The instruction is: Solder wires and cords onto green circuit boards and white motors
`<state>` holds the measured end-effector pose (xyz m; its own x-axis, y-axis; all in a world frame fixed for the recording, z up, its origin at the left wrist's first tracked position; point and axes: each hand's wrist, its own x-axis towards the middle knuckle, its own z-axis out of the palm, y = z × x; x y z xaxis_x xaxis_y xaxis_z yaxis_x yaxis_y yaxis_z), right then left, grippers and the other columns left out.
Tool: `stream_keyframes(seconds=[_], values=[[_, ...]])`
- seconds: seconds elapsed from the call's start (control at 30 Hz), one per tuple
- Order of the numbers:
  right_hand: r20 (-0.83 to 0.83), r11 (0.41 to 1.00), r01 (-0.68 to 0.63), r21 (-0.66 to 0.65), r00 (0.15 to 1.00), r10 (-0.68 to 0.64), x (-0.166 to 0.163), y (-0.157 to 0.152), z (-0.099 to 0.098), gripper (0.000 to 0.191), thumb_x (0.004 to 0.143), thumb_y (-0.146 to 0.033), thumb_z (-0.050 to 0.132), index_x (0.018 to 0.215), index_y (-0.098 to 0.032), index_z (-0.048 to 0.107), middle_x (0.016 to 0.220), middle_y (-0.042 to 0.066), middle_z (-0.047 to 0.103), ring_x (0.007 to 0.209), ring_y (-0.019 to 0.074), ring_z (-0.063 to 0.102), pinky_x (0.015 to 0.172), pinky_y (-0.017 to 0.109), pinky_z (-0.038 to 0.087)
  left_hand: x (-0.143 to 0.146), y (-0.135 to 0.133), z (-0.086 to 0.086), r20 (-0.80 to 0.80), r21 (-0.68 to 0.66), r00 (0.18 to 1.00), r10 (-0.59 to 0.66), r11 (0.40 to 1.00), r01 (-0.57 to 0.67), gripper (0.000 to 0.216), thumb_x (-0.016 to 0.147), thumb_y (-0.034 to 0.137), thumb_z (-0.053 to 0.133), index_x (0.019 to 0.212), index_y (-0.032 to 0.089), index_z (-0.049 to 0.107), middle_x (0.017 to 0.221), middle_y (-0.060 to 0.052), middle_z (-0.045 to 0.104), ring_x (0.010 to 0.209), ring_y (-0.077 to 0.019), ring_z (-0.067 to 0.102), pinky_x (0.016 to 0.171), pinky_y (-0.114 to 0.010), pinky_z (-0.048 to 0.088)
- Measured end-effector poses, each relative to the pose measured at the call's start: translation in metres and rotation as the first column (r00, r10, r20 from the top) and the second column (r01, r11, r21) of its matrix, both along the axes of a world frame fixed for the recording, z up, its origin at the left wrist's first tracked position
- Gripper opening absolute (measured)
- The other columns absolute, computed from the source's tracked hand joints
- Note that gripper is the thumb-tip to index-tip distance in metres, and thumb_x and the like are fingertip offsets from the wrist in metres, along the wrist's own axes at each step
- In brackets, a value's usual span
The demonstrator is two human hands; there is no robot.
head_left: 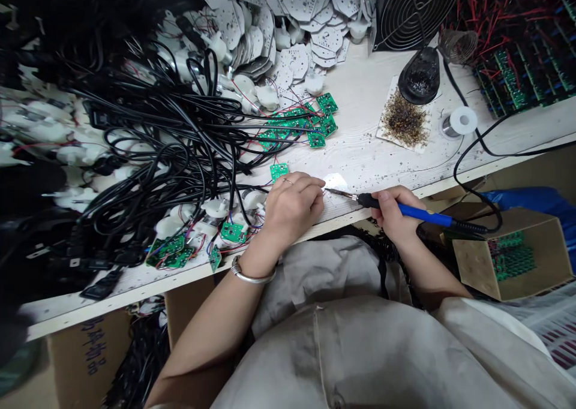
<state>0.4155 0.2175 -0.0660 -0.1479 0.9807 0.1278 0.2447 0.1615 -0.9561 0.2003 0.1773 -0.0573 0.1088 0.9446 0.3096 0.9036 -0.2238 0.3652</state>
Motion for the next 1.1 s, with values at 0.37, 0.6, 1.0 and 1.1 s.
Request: stream_keyframes(seconds=[0.37,0.6,1.0,1.1], values=[[-0.048,0.998,0.039,-0.050,0.998,-0.041,0.000,-0.001,-0.001,0.025,0.086,-0.043,0.064,0.073,-0.022,0.063,0.044,-0.007,0.055,0.034,0.0096,0.048,0.035,0.023,0.038,0.000,-0.001,-0.001,-0.008,0.008,1.000,-0.010,1.000,0.011,0.016,0.085,0.016,0.055,0.077,0.020,0.068,0.095,0.002,0.076,0.086,-0.0174,0.066,0.078,-0.034,0.048],[-0.351,0.993,0.075,0.094,0.936,-0.037,-0.008,0.001,-0.009,0.021,0.090,-0.044,0.058,0.097,-0.024,0.059,0.060,-0.007,0.064,0.042,0.0123,0.061,0.046,0.026,0.053,-0.001,0.000,-0.004,-0.016,0.035,1.000,-0.023,0.999,0.024,0.013,0.084,0.015,0.056,0.078,0.019,0.067,0.095,0.002,0.075,0.087,-0.0171,0.065,0.077,-0.032,0.045],[0.438,0.623,-0.419,0.660,0.889,0.133,-0.004,0.006,-0.019,0.052,0.080,-0.010,0.067,0.130,-0.013,0.052,0.093,0.010,0.074,0.090,0.0210,0.069,0.078,0.030,0.058,0.002,-0.013,0.006,-0.132,0.000,0.991,-0.025,1.000,0.025,0.017,0.090,0.023,0.052,0.085,0.017,0.067,0.105,-0.004,0.072,0.099,-0.0168,0.063,0.088,-0.031,0.047],[0.447,0.625,-0.410,0.664,0.888,0.108,-0.004,0.005,-0.020,0.049,0.080,-0.010,0.069,0.127,-0.013,0.054,0.094,0.011,0.074,0.090,0.0213,0.069,0.078,0.030,0.058,-0.037,-0.024,0.028,-0.032,0.150,0.991,0.133,0.980,-0.127,0.020,0.093,0.028,0.050,0.089,0.017,0.067,0.104,-0.006,0.072,0.098,-0.0158,0.064,0.086,-0.029,0.048]])
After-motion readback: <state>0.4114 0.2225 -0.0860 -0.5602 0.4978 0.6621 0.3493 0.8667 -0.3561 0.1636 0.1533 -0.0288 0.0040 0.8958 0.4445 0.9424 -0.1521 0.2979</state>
